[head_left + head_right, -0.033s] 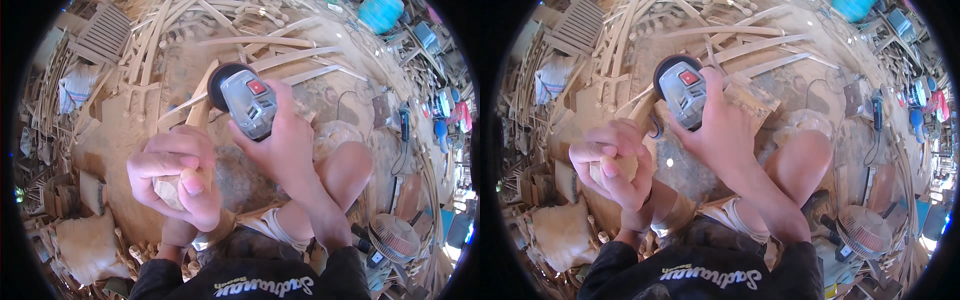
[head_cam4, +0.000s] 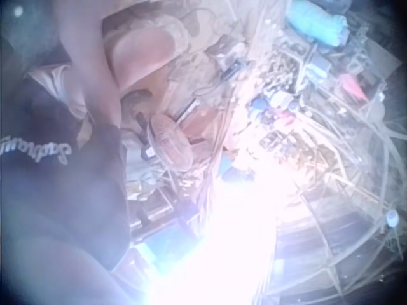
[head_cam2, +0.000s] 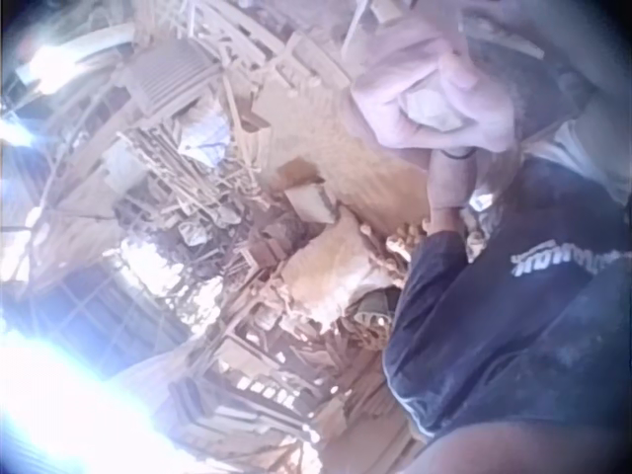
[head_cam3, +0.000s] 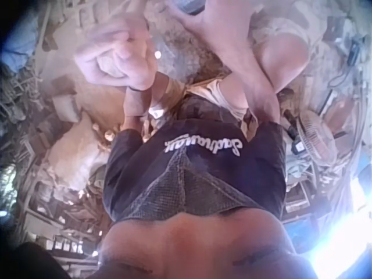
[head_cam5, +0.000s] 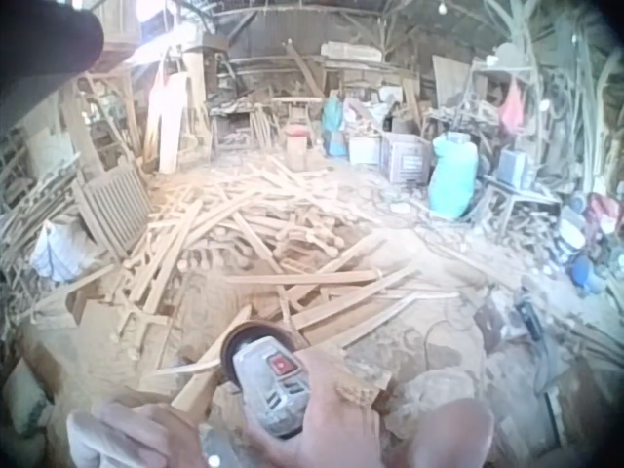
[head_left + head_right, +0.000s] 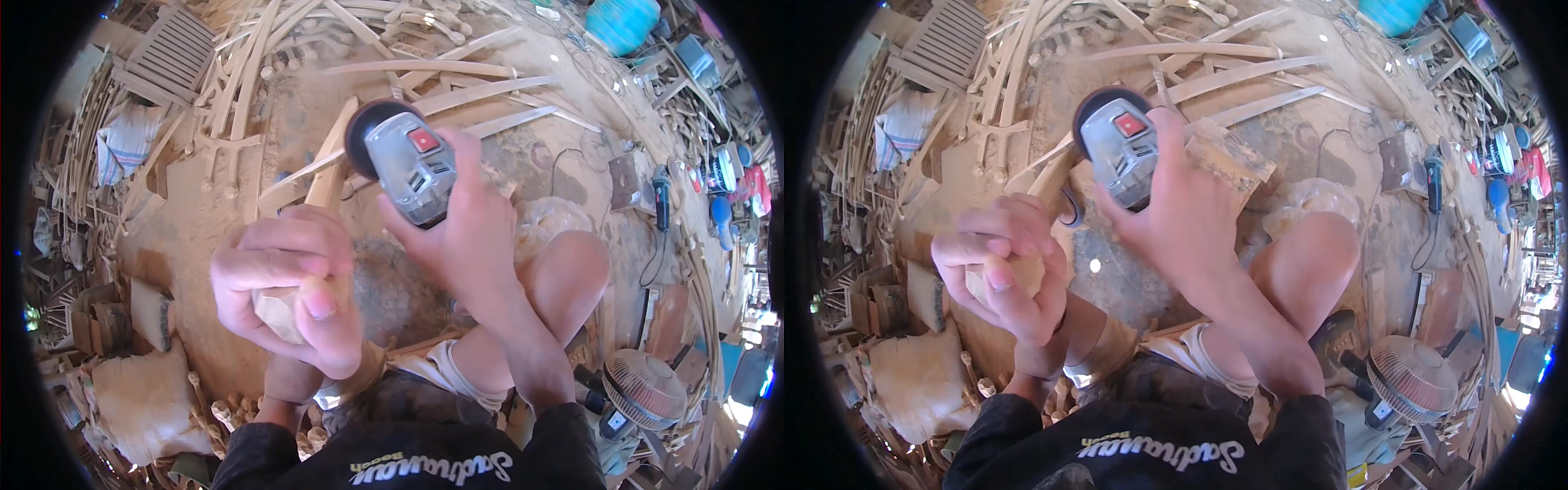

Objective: The person sands a wooden sword with an angle grinder and applies glue to the crossguard.

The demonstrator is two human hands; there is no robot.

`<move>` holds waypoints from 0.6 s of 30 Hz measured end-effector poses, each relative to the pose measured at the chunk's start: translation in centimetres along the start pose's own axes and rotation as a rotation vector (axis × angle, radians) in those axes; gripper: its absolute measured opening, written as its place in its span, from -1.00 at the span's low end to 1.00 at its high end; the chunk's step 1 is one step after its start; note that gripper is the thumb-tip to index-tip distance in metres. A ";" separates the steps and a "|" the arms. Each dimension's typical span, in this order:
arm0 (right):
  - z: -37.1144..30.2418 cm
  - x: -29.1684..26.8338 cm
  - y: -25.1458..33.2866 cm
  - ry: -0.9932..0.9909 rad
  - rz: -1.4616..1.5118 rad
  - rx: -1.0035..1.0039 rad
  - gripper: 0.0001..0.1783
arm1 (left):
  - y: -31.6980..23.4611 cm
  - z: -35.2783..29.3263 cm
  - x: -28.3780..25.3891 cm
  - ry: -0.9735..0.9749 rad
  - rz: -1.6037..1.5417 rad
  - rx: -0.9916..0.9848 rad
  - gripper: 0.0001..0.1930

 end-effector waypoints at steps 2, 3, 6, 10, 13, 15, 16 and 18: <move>0.4 -0.3 -0.3 -0.013 0.005 0.024 -0.08 | -0.1 -0.1 0.5 0.067 0.007 -0.021 -0.79; 0.5 -0.5 -0.6 -0.026 0.043 0.024 -0.08 | -0.2 -0.3 0.7 0.067 -0.008 -0.016 -0.79; 0.4 -0.4 -0.6 -0.048 0.095 -0.010 -0.09 | 0.6 -0.8 1.1 0.009 -0.108 0.037 -0.79; 0.1 -0.3 0.0 -0.010 0.061 -0.020 -0.10 | 0.0 -0.6 1.1 0.060 0.010 -0.025 -0.78; 0.5 -0.7 -0.7 -0.025 0.018 0.012 -0.10 | 0.0 -0.6 1.1 0.052 0.011 -0.023 -0.79; 0.5 -0.5 -1.0 -0.054 0.055 -0.015 -0.09 | 0.1 -0.5 1.4 0.031 0.004 -0.010 -0.80; 0.5 -0.5 -1.1 -0.068 0.070 -0.028 -0.09 | 0.0 -0.6 1.6 0.037 0.025 -0.011 -0.81; 0.2 -0.2 -0.6 -0.017 0.070 -0.016 -0.09 | -0.2 -0.7 1.9 0.052 0.069 -0.017 -0.81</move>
Point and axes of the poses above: each hand's wrist, its own z-axis towards the middle knuckle, its own x-axis out of the palm, y = z × x, the point moved 4 cm from there along z, towards the middle knuckle
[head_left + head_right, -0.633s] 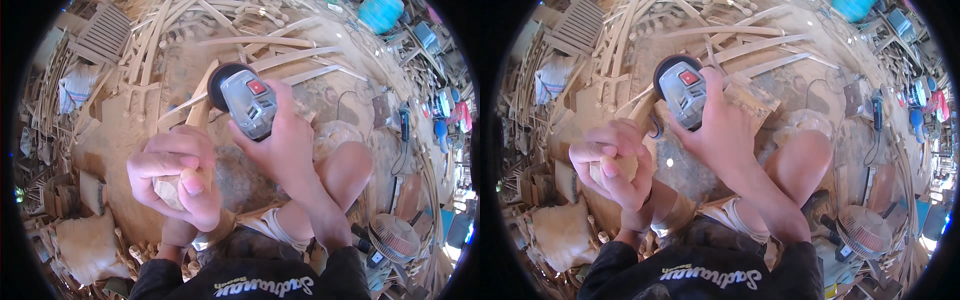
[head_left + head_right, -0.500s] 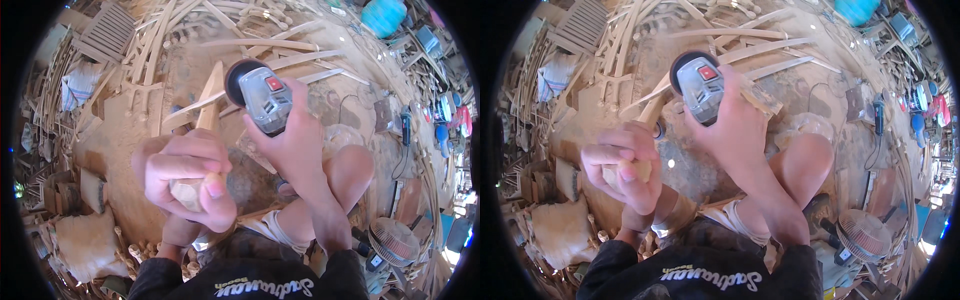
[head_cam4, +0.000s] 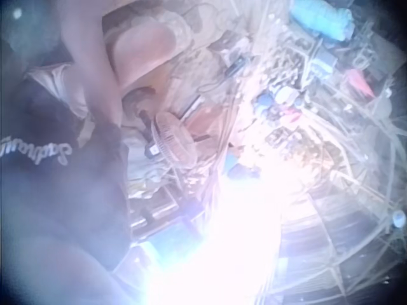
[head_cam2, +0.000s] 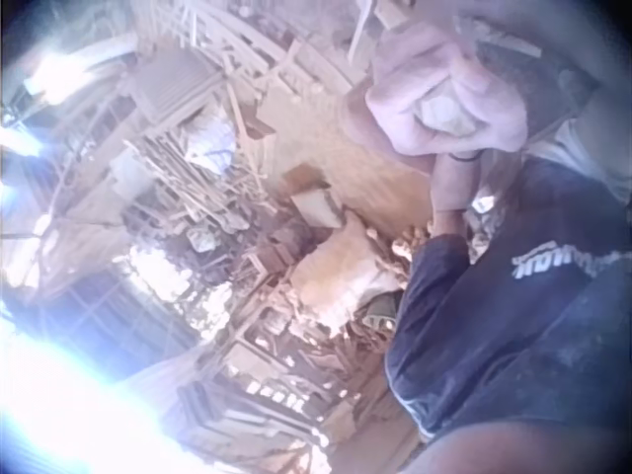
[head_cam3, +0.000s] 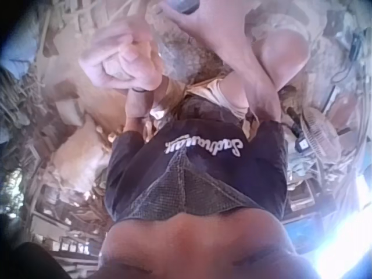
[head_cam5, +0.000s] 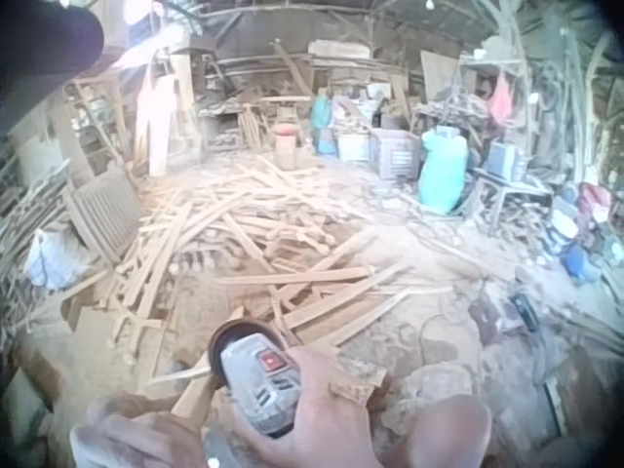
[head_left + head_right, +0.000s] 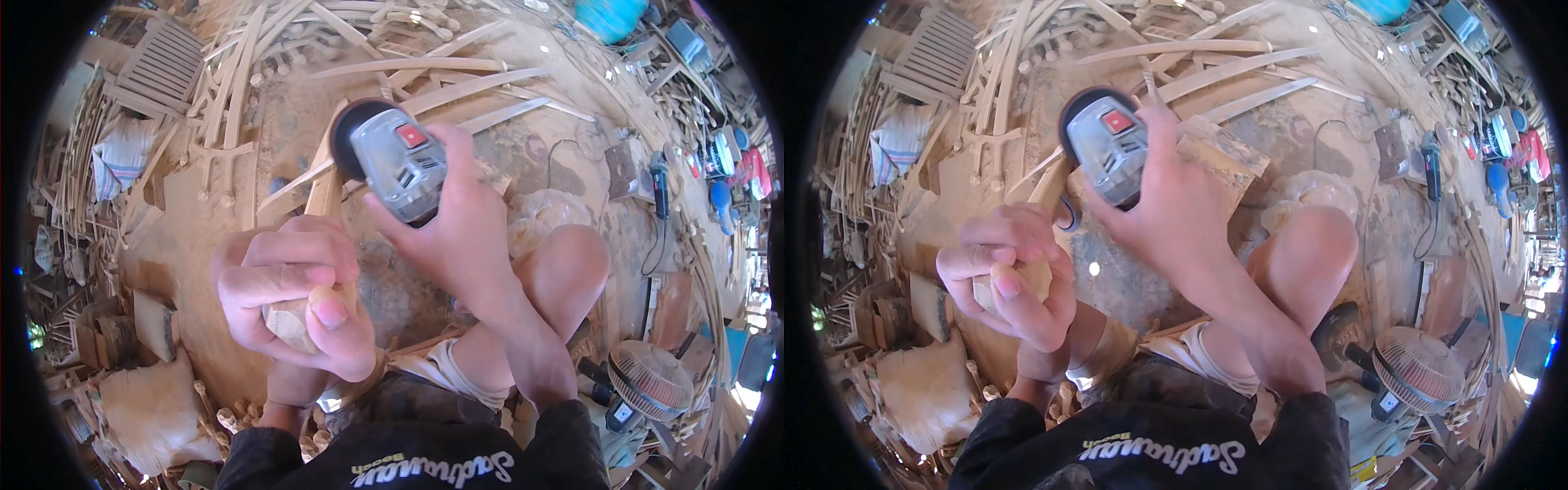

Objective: The person sands a wooden sword with an angle grinder and applies glue to the crossguard.

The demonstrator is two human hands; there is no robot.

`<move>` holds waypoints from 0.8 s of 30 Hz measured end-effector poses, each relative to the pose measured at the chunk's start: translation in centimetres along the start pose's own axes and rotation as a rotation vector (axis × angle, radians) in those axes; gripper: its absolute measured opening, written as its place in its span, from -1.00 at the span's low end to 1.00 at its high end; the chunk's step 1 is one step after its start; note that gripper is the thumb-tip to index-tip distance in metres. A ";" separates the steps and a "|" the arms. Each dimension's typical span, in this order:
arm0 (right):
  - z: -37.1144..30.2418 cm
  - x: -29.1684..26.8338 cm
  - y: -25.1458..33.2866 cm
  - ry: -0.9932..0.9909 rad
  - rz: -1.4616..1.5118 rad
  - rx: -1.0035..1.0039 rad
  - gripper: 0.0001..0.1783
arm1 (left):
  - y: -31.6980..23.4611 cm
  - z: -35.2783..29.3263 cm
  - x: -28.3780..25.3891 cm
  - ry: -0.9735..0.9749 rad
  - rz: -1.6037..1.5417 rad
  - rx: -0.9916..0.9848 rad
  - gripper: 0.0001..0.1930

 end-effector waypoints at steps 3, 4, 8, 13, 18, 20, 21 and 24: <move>-0.1 -0.3 0.3 0.060 -0.063 0.050 -0.09 | 0.4 0.3 -0.8 -0.076 -0.028 0.044 -0.82; -0.1 -0.3 0.3 0.077 -0.092 0.068 -0.09 | 0.4 0.3 -0.8 -0.070 -0.027 0.045 -0.82; 0.2 -0.5 -0.7 -0.007 -0.047 0.032 -0.09 | 0.4 0.2 -0.3 -0.053 -0.031 0.048 -0.83; -0.6 0.1 0.2 0.048 -0.118 -0.001 -0.09 | 0.5 0.4 -0.7 -0.110 -0.031 0.048 -0.85; 0.0 -0.4 -0.7 -0.020 -0.094 0.025 -0.09 | 0.6 0.6 -1.4 -0.142 -0.024 0.081 -0.84; 0.1 -0.7 -0.7 -0.029 -0.049 0.009 -0.09 | 0.4 1.0 -1.4 -0.161 -0.040 0.065 -0.84; -0.1 -0.6 -0.5 -0.008 -0.023 0.014 -0.09 | 0.3 1.0 -1.5 -0.167 -0.046 0.052 -0.84; -0.6 0.1 0.4 0.058 -0.053 -0.008 -0.10 | 0.5 0.8 -1.7 -0.172 -0.040 0.071 -0.85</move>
Point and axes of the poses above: each hand's wrist, its own z-axis towards the middle knuckle, its own x-axis out of the palm, y = z × x, the point moved 4 cm from there along z, towards the middle knuckle
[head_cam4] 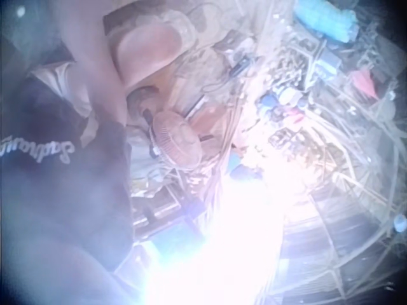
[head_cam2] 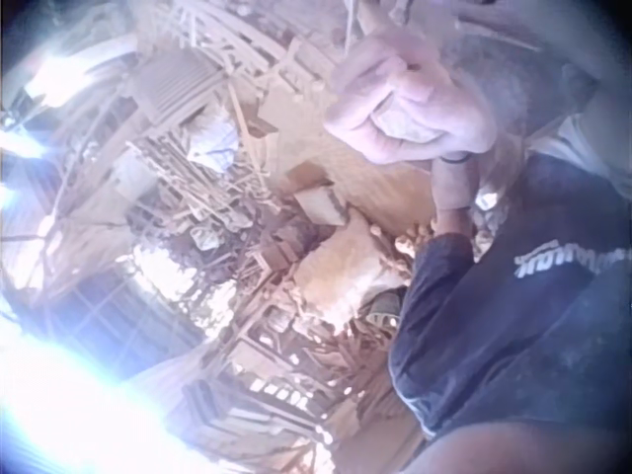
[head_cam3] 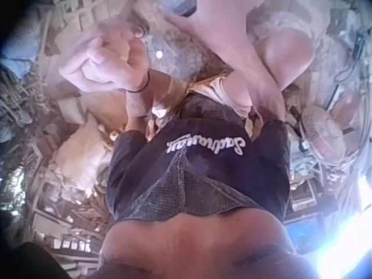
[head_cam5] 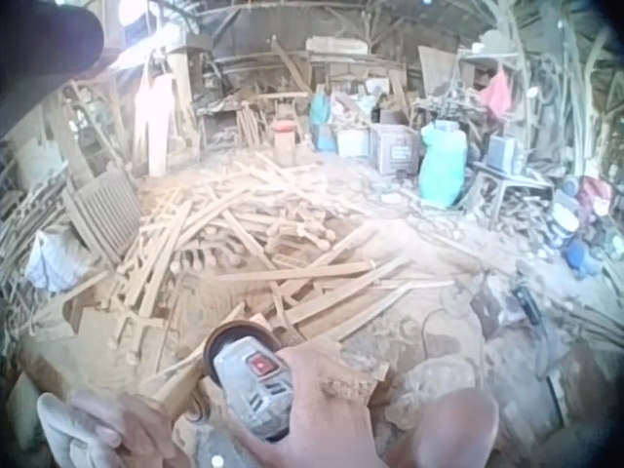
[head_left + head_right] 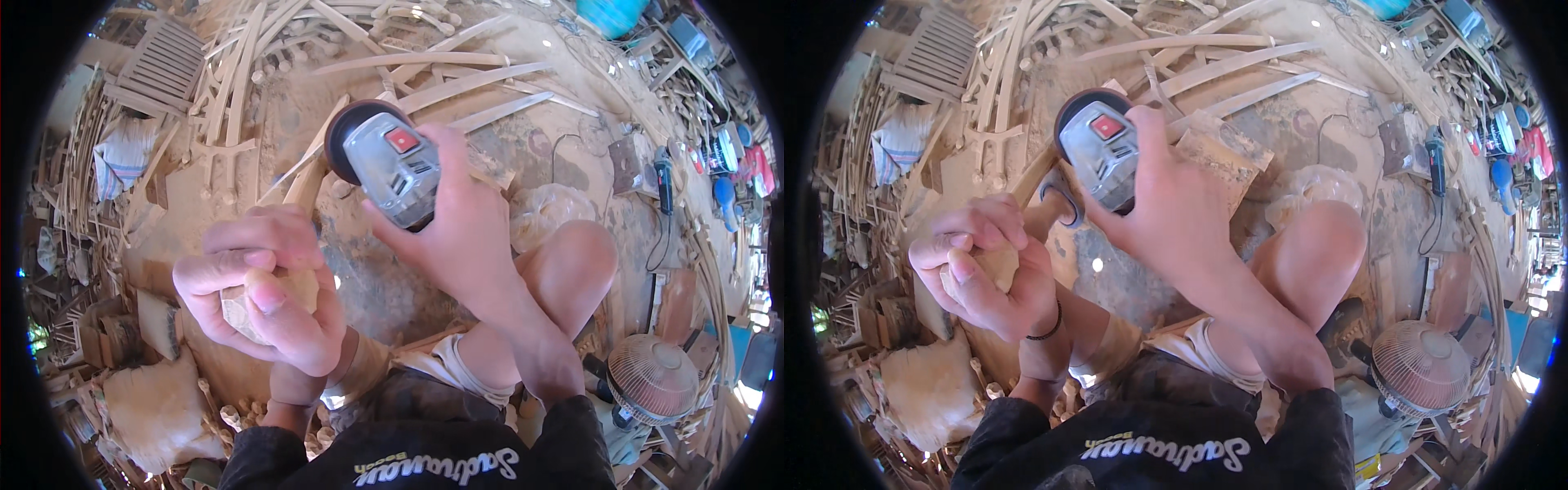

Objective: The person sands a wooden sword with an angle grinder and applies glue to the crossguard.

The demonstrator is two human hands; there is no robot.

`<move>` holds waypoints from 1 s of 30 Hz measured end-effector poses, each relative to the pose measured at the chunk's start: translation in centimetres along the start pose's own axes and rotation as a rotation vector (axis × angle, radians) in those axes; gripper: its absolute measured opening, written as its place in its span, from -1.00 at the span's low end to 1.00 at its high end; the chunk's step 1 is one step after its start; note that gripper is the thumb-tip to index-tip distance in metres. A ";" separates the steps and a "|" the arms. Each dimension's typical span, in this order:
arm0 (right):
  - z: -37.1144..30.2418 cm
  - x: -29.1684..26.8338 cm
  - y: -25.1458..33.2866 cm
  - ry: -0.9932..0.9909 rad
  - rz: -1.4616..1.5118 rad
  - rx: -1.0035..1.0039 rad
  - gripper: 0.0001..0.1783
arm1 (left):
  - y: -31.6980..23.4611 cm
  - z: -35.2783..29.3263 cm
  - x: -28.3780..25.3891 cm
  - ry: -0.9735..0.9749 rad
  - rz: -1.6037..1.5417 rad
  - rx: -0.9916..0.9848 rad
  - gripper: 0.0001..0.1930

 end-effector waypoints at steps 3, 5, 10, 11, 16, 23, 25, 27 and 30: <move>0.0 -0.2 0.2 0.010 -0.103 0.026 -0.10 | 0.1 0.3 -0.3 -0.007 -0.042 -0.020 -0.85; 0.4 -0.6 0.0 -0.038 -0.101 0.028 -0.09 | 0.2 0.4 -0.5 0.030 -0.025 0.005 -0.85; 0.9 -0.9 -1.1 -0.118 0.057 -0.009 -0.08 | 0.0 0.3 -1.1 0.057 -0.006 -0.009 -0.85; 0.8 -0.8 -0.9 -0.100 0.064 -0.010 -0.08 | 0.0 0.3 -1.1 0.059 -0.011 -0.003 -0.85; 0.3 0.2 0.6 -0.003 0.074 -0.016 -0.08 | -0.1 -0.1 -0.4 0.066 -0.004 -0.015 -0.85; 0.6 -0.4 -0.9 -0.098 -0.084 0.016 -0.09 | -0.1 0.0 -0.8 0.078 -0.045 -0.031 -0.83; 0.8 -1.3 -1.4 -0.132 -0.087 0.032 -0.10 | -0.1 0.1 -0.8 0.069 -0.052 -0.033 -0.83; 0.9 -2.1 -1.9 -0.168 -0.071 0.037 -0.11 | 0.0 0.4 -1.1 0.070 -0.038 -0.025 -0.83; 1.0 -2.5 -2.0 -0.180 -0.009 0.037 -0.11 | -0.3 0.3 -0.6 0.074 -0.015 -0.017 -0.83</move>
Point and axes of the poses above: each hand's wrist, its own z-axis towards the middle knuckle, its own x-axis out of the palm, y = z × x, the point moved 4 cm from there along z, towards the middle knuckle
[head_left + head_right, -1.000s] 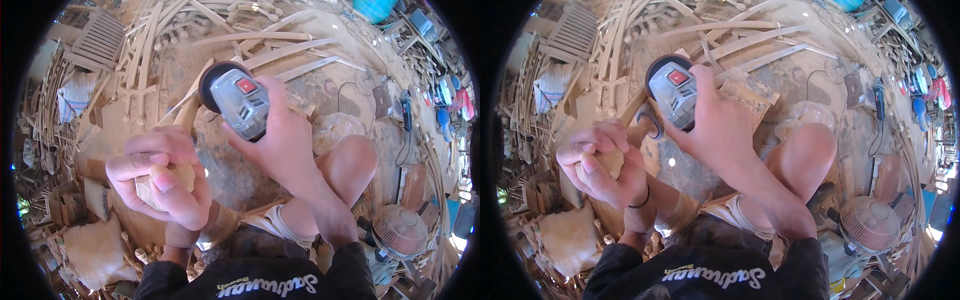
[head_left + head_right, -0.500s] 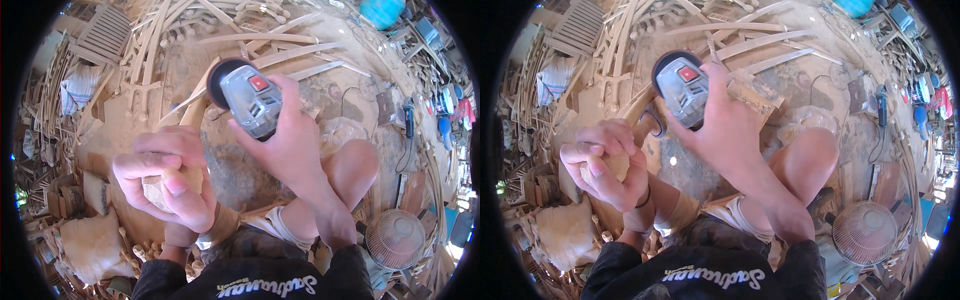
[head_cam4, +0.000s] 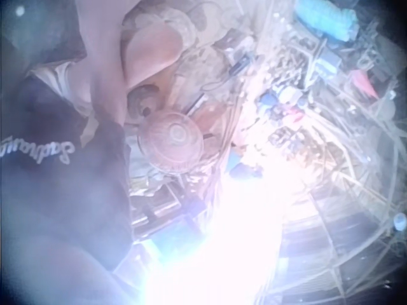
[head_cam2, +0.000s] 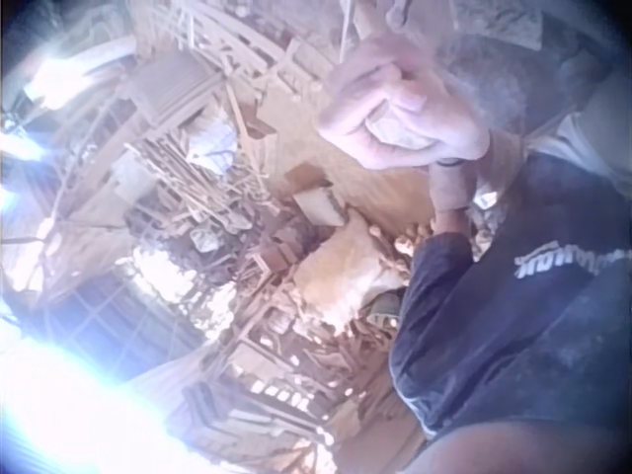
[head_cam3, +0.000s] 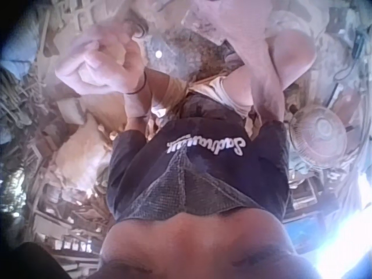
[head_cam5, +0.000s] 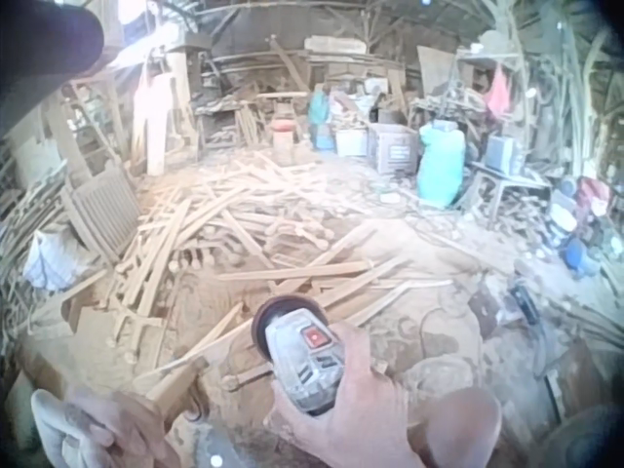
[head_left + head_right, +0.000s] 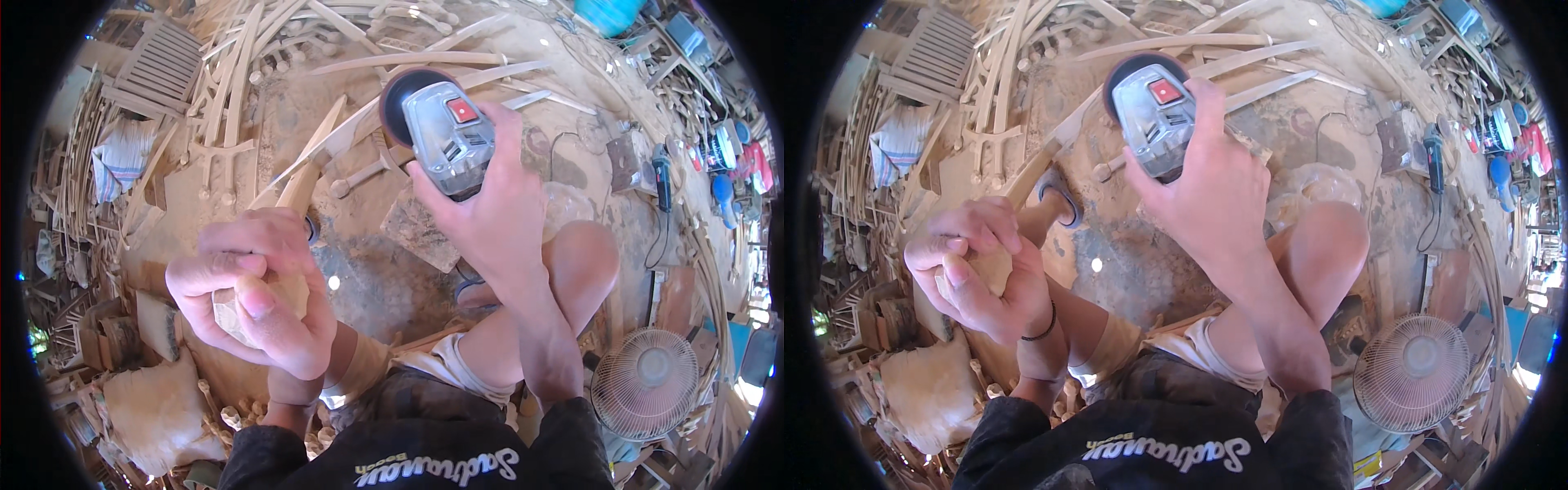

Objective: The person sands a wooden sword with an angle grinder and applies glue to the crossguard.

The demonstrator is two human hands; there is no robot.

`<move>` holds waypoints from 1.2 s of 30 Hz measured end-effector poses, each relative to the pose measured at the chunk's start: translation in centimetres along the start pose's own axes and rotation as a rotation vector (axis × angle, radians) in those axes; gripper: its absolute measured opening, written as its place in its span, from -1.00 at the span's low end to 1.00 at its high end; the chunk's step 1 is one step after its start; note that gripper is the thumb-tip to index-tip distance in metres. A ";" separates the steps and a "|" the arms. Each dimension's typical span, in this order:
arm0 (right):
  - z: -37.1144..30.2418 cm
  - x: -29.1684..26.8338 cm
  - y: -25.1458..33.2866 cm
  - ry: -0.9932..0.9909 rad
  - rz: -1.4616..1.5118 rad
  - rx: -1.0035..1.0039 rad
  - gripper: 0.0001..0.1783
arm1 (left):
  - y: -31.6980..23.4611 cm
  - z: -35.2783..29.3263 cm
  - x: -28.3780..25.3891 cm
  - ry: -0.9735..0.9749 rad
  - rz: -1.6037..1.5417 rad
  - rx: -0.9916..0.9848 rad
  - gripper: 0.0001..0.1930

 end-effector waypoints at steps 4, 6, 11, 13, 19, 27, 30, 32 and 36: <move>-1.0 1.3 1.3 0.089 0.052 -0.042 -0.10 | -0.1 -0.1 0.1 0.004 0.000 0.004 -0.83; -1.3 1.9 1.7 0.128 0.014 -0.058 -0.10 | -0.2 -0.1 0.0 0.011 -0.009 -0.010 -0.83; -0.4 1.2 0.5 0.025 -0.081 -0.035 -0.09 | -0.2 0.1 -0.8 -0.008 -0.032 -0.026 -0.83; 0.2 0.5 -0.7 -0.038 -0.092 -0.038 -0.08 | 0.0 0.2 -1.4 -0.032 -0.039 -0.007 -0.82; 1.0 -1.3 -1.1 -0.125 0.115 0.069 -0.09 | 0.5 0.7 -4.1 -0.229 0.003 -0.015 -0.76; 0.9 -0.2 -0.6 -0.110 0.315 0.017 -0.10 | 1.3 2.4 -5.9 -0.343 -0.266 0.041 -0.47; 0.9 0.4 -0.1 -0.085 0.375 0.043 -0.10 | 1.8 2.8 -6.1 -0.304 -0.222 0.100 -0.34; 0.8 0.9 0.3 -0.072 0.412 0.076 -0.10 | 2.0 2.6 -5.6 -0.405 0.024 0.073 -0.18; 1.0 1.0 0.5 -0.054 0.453 -0.009 -0.10 | 1.9 2.5 -5.6 -0.414 0.262 0.037 0.10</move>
Point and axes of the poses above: each hand's wrist, its own z-axis towards the middle knuckle, its own x-axis out of the palm, y = z × x, the point moved 4 cm from there along z, towards the middle knuckle
